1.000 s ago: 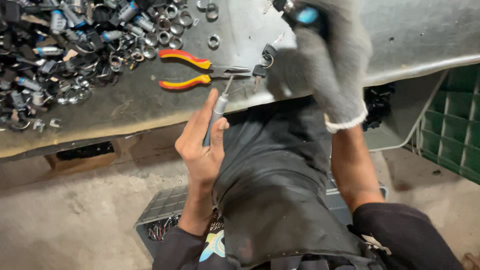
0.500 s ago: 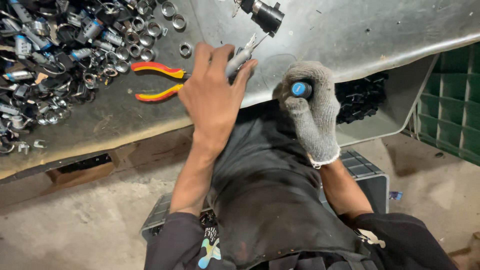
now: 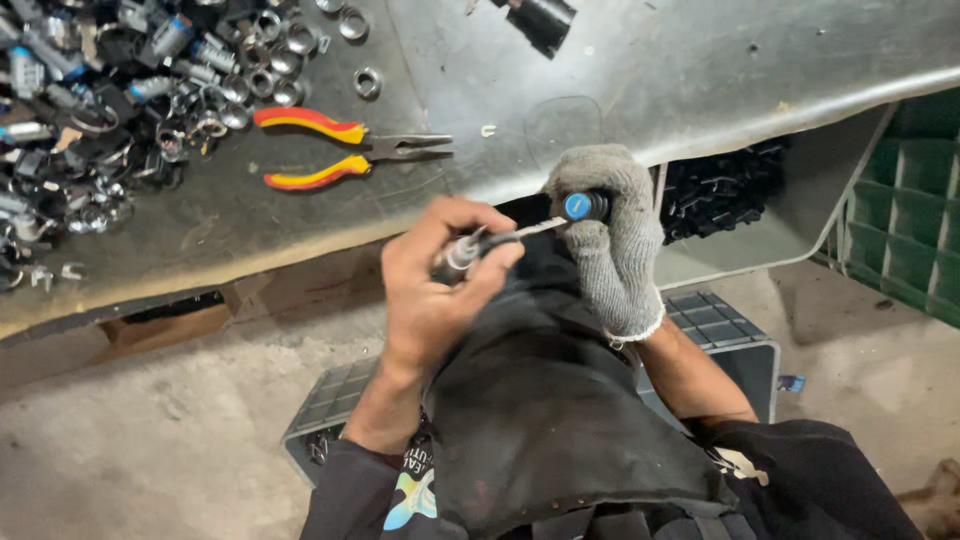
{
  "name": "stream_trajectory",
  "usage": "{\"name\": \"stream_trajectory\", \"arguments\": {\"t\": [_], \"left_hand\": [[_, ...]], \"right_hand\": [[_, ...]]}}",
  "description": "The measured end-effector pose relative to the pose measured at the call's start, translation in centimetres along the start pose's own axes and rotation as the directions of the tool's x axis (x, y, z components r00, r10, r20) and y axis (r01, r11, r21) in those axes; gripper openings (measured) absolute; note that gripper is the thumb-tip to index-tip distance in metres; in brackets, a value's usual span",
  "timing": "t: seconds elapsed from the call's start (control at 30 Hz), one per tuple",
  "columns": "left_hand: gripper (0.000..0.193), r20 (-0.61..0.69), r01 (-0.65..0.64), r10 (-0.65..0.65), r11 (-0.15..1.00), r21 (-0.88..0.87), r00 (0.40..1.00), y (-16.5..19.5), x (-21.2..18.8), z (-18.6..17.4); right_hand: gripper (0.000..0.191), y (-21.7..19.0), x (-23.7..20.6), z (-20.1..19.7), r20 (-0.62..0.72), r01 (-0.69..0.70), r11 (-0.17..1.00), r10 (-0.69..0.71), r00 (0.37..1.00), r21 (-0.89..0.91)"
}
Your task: The person picks lock cylinders one at a time from a large pile on a metal workbench, holds each in a gloved hand, and uses a small pen-shaped pick tool to work inside the lock core, occasionally using pliers, then sets the worked cylinder aside and takes the next one.
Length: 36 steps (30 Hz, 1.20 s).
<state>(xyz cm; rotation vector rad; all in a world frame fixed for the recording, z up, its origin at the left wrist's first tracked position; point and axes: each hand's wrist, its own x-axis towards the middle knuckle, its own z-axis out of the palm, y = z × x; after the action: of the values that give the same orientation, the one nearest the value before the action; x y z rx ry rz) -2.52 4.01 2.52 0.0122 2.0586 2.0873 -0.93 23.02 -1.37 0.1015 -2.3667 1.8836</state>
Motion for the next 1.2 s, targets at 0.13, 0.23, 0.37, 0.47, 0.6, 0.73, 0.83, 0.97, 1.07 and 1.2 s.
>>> {"name": "stream_trajectory", "arguments": {"t": [0.13, 0.23, 0.37, 0.47, 0.6, 0.73, 0.83, 0.97, 1.07, 1.2], "left_hand": [[0.013, -0.067, -0.116, 0.131, 0.974, 0.194, 0.989, -0.3, -1.0, 0.3], [0.011, -0.106, -0.122, 0.147, 0.969, 0.216, 0.983, -0.4, -1.2, 0.2], [0.010, -0.104, -0.093, 0.122, 0.964, 0.249, 0.987, -0.2, -1.2, -0.2], [0.011, -0.073, 0.001, 0.022, 0.953, 0.303, 0.997, 0.0, -1.1, -0.4], [0.012, -0.012, -0.036, 0.041, 0.955, 0.293, 0.999, -0.5, -1.0, 0.1], [0.014, 0.014, -0.031, 0.028, 0.949, 0.312, 1.000, -1.5, -1.1, 0.5], [0.013, 0.040, -0.136, 0.130, 0.955, 0.265, 0.991, -2.0, -1.3, 0.3], [0.017, 0.045, -0.229, 0.224, 0.957, 0.181, 0.974, -2.2, -1.3, -0.6], [0.028, 0.035, -0.245, 0.244, 0.937, 0.249, 0.969, -1.4, -1.4, -1.5], [0.030, -0.125, 0.111, -0.155, 0.946, -0.306, 0.980, 0.3, -1.7, -2.9]], "right_hand": [[0.036, 0.4, -0.2, 0.6, 0.043, 0.066, 0.998, -0.065, 0.997, -0.015], [0.036, 0.5, -0.4, 0.7, 0.066, 0.095, 0.994, -0.092, 0.994, -0.048], [0.027, 0.4, -0.3, 0.3, 0.117, 0.153, 0.976, -0.136, 0.984, -0.153], [0.026, 0.2, -0.1, 0.0, 0.185, 0.189, 0.961, -0.152, 0.971, -0.204], [0.026, 0.0, 0.0, -0.3, 0.297, 0.203, 0.959, -0.139, 0.945, -0.196], [0.024, -0.4, -0.6, -0.6, 0.342, 0.076, 0.980, -0.009, 0.940, -0.182], [0.037, -0.4, -1.0, -0.9, 0.353, -0.133, 0.981, 0.174, 0.919, -0.138], [0.056, -0.1, -1.3, -0.9, 0.149, -0.279, 0.927, 0.248, 0.957, 0.251], [0.051, 0.1, -1.2, -0.7, 0.037, -0.206, 0.899, 0.209, 0.977, 0.387], [0.047, -0.3, -0.8, -0.6, 0.047, -0.039, 0.950, 0.025, 0.999, 0.311]]}}
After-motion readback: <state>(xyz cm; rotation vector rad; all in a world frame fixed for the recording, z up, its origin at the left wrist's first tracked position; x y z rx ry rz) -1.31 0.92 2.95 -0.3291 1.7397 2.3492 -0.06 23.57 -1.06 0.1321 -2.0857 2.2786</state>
